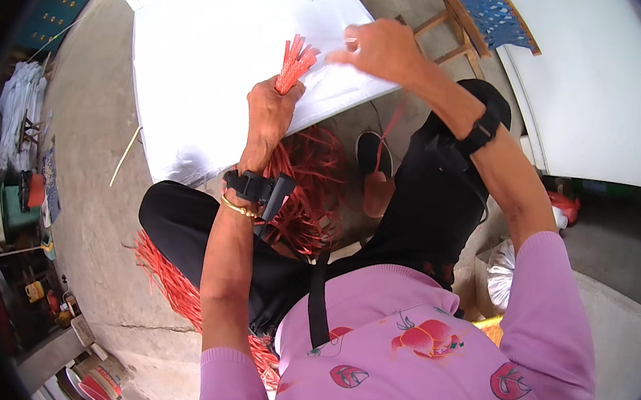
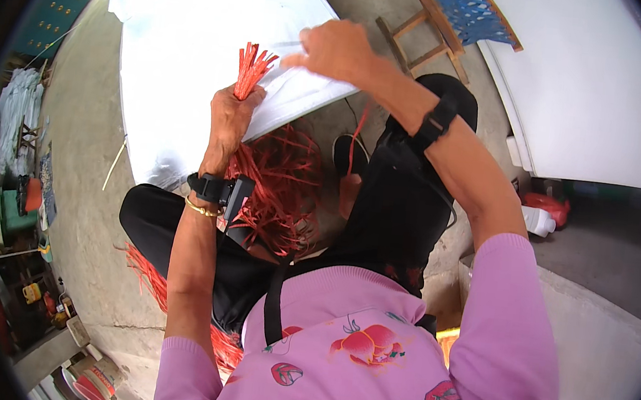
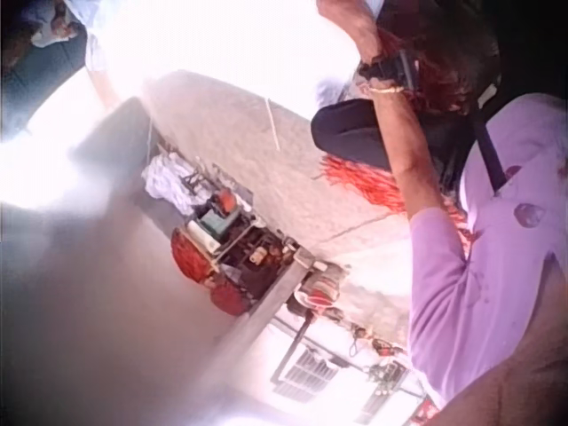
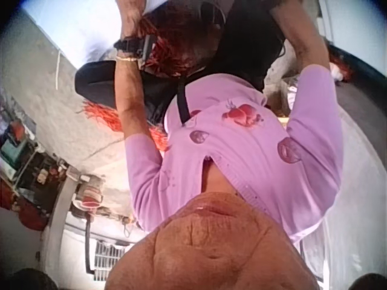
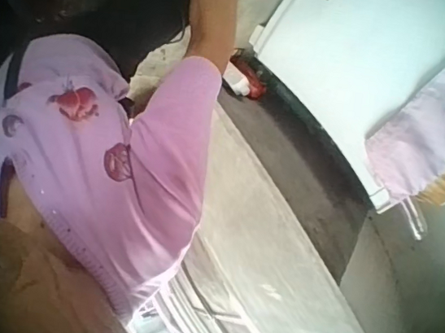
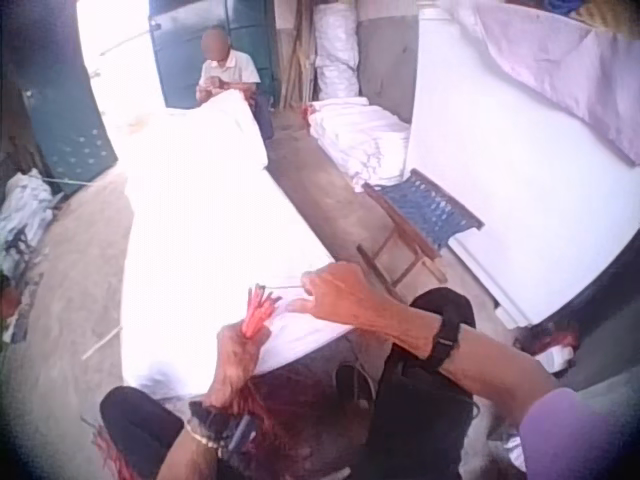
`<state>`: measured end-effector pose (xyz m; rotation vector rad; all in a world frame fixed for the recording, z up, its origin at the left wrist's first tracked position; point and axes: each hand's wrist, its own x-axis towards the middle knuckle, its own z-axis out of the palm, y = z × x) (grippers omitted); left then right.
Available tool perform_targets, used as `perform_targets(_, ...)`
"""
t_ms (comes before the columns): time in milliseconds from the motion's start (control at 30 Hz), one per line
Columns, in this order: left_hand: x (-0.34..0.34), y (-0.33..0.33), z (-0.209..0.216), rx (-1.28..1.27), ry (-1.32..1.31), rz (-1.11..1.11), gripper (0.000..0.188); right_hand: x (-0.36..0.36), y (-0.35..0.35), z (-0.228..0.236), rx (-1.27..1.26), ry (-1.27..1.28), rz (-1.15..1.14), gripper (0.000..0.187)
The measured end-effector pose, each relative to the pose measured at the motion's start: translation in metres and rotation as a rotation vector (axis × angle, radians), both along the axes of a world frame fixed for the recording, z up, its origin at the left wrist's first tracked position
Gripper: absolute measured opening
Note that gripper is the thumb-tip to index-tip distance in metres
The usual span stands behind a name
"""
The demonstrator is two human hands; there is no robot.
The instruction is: Bundling and tying thin red plastic strips together using a needle and twine, then placing them into white plastic bags.
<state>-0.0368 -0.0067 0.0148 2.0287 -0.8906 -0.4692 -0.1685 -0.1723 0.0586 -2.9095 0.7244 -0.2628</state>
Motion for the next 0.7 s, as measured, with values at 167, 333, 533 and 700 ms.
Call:
perform_targets(167,-0.012,0.008,0.037,-0.119,-0.023,0.043,0.019,0.009,0.007,0.011,-0.165,-0.065,0.037,0.018)
perform_targets(333,-0.035,-0.01,0.066,-0.114,-0.701,0.052,0.026,0.01,0.011,0.025,-0.183,-0.382,0.137,0.011)
perform_targets(533,-0.027,-0.027,0.075,-0.343,-0.295,0.225,0.011,0.008,0.008,0.051,-0.03,-0.491,-0.124,0.019)
perform_targets(700,-0.017,-0.025,0.074,-0.437,0.005,0.306,0.012,0.019,0.028,0.05,0.185,-0.664,0.053,0.022)
